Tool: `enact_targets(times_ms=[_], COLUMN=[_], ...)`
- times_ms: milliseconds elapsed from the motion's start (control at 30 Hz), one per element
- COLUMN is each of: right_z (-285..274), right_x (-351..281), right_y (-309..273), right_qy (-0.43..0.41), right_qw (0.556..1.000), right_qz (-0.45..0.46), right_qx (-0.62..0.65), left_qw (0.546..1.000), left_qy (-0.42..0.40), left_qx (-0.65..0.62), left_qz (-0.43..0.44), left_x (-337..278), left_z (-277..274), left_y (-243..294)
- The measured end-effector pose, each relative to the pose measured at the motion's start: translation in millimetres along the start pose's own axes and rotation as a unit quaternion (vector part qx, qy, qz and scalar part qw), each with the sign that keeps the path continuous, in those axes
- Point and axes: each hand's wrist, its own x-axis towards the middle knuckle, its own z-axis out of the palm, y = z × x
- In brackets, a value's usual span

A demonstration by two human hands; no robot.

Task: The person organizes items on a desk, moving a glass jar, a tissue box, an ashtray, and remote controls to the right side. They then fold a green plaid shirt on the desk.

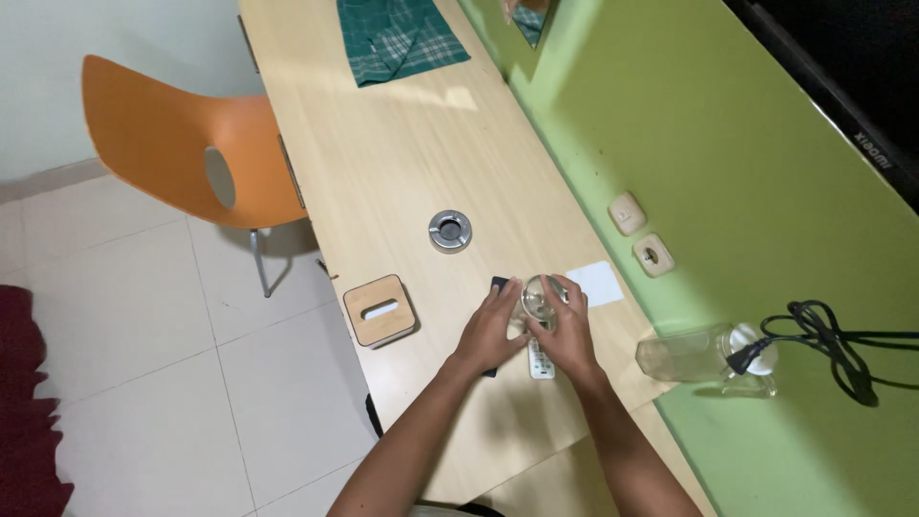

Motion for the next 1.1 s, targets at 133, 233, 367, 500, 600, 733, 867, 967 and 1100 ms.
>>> enact_targets(times_ms=[133, 233, 367, 500, 600, 733, 867, 967, 1100], right_z=[-5.1, -11.2, -17.0, -16.3, -13.3, -11.9, -10.0, -7.8, -4.9], right_x=[-4.3, -2.1, 6.0, 17.4, 26.0, 34.0, 33.4, 31.1, 27.4], right_y=[27.5, 47.4, 74.7, 101.0, 120.8, 139.3, 156.6, 169.0, 179.3], right_qy=[0.043, 0.065, 0.092, 0.114, 0.112, 0.122, 0.121, 0.128, 0.137], right_qw=[0.999, 0.996, 0.992, 0.988, 0.987, 0.985, 0.984, 0.984, 0.984], right_qz=[0.014, 0.031, 0.068, 0.074, 0.084, 0.095, 0.096, 0.085, 0.076], right_qx=[-0.018, -0.054, -0.062, -0.074, -0.083, -0.08, -0.089, -0.095, -0.084], left_qw=[0.999, 0.996, 0.994, 0.987, 0.981, 0.978, 0.975, 0.977, 0.972], left_qy=[-0.029, -0.031, -0.067, -0.158, -0.188, -0.204, -0.22, -0.213, -0.234], left_qx=[-0.018, -0.02, -0.03, -0.013, -0.016, -0.01, -0.03, -0.026, -0.004], left_qz=[0.033, 0.078, 0.076, -0.009, -0.043, -0.04, -0.019, -0.006, -0.024], left_x=[18.5, 39.1, 67.2, 94.8, 113.1, 131.9, 140.8, 145.3, 150.3], left_z=[33.3, 60.6, 79.4, 79.0, 89.2, 105.3, 119.3, 142.8, 155.4], left_y=[-0.3, -4.8, 2.7, 20.3, 16.6, 3.7, -3.2, -17.5, -19.7])
